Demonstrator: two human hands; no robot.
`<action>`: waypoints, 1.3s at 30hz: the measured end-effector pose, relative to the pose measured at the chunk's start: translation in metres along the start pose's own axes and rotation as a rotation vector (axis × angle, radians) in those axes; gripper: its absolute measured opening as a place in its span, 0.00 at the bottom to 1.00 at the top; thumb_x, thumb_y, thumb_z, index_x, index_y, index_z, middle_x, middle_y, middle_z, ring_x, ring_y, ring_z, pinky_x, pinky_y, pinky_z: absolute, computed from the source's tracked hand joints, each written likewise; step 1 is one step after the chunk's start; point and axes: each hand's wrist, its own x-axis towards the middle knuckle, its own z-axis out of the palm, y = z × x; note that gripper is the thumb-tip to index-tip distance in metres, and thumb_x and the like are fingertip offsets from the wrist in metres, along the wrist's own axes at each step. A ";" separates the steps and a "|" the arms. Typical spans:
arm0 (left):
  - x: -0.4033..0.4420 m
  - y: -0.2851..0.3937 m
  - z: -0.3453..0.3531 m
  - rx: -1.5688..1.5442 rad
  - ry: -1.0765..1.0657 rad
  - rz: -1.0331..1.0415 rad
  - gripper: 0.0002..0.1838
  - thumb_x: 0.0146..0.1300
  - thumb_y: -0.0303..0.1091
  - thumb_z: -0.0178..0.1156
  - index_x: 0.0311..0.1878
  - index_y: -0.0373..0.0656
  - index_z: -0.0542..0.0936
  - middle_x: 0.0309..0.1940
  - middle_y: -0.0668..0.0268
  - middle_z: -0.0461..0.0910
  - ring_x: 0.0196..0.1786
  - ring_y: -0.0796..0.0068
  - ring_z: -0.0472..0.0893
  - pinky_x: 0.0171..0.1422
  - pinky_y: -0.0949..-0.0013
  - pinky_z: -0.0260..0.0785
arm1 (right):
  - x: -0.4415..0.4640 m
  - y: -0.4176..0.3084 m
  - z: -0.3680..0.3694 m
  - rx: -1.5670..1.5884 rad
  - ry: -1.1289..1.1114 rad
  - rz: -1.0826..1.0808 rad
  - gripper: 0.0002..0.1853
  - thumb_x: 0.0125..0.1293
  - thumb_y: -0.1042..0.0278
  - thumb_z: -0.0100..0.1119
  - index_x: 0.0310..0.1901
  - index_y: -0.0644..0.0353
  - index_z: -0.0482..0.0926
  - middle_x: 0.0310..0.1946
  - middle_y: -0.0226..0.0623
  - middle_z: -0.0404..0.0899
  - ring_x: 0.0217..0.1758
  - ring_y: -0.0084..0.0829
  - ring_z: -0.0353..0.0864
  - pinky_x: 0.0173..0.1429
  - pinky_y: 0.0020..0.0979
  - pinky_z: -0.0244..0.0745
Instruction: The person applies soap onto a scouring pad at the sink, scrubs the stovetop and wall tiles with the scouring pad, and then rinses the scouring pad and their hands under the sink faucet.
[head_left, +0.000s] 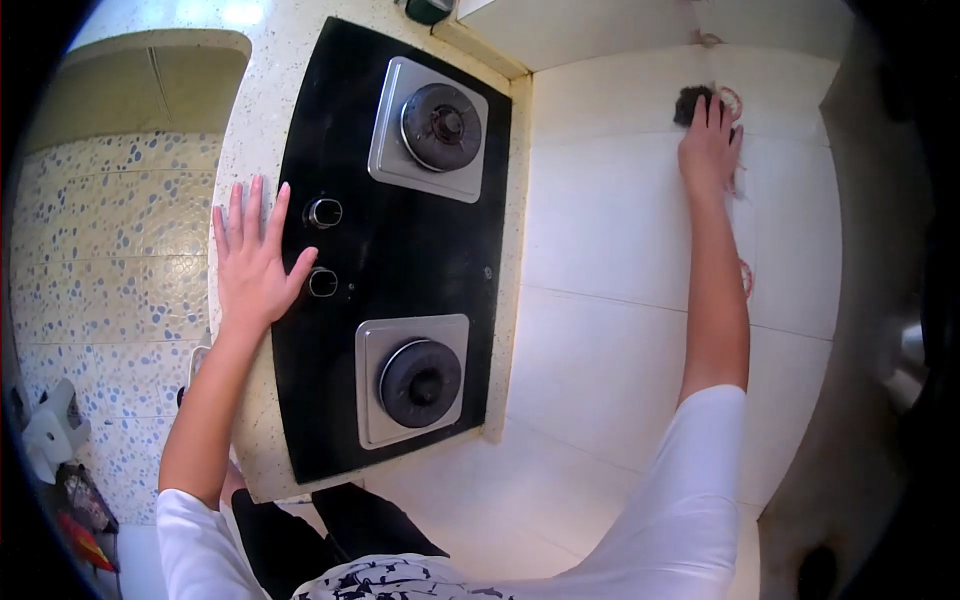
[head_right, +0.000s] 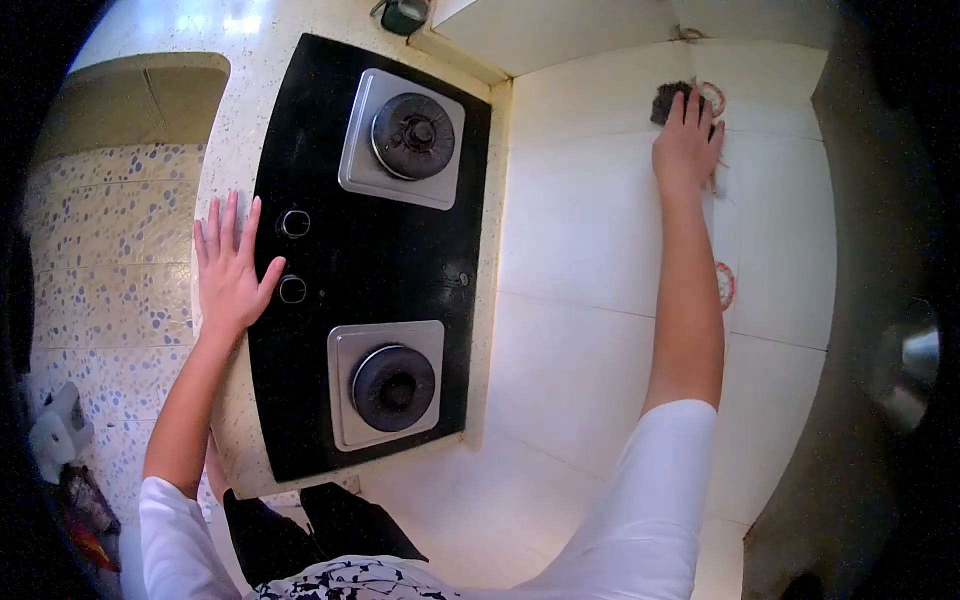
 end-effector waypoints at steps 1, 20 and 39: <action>0.001 0.000 0.000 0.013 0.001 -0.001 0.44 0.73 0.62 0.55 0.87 0.55 0.58 0.88 0.56 0.51 0.89 0.48 0.47 0.91 0.39 0.33 | 0.002 -0.013 0.003 0.035 -0.009 -0.041 0.33 0.74 0.70 0.48 0.81 0.51 0.66 0.83 0.35 0.64 0.87 0.39 0.60 0.87 0.55 0.52; -0.001 -0.006 0.018 0.026 0.121 0.060 0.42 0.74 0.66 0.54 0.87 0.62 0.60 0.86 0.55 0.57 0.88 0.47 0.51 0.89 0.37 0.37 | -0.322 -0.175 -0.042 0.718 -0.132 -0.364 0.23 0.66 0.77 0.61 0.64 0.63 0.81 0.66 0.41 0.82 0.75 0.47 0.74 0.84 0.53 0.62; -0.139 -0.066 -0.062 -0.308 0.192 -0.014 0.31 0.79 0.47 0.51 0.82 0.51 0.68 0.82 0.48 0.60 0.84 0.40 0.56 0.87 0.39 0.42 | -0.655 -0.183 -0.165 1.157 -0.436 0.315 0.26 0.71 0.82 0.57 0.70 0.63 0.78 0.68 0.49 0.80 0.74 0.54 0.74 0.78 0.49 0.68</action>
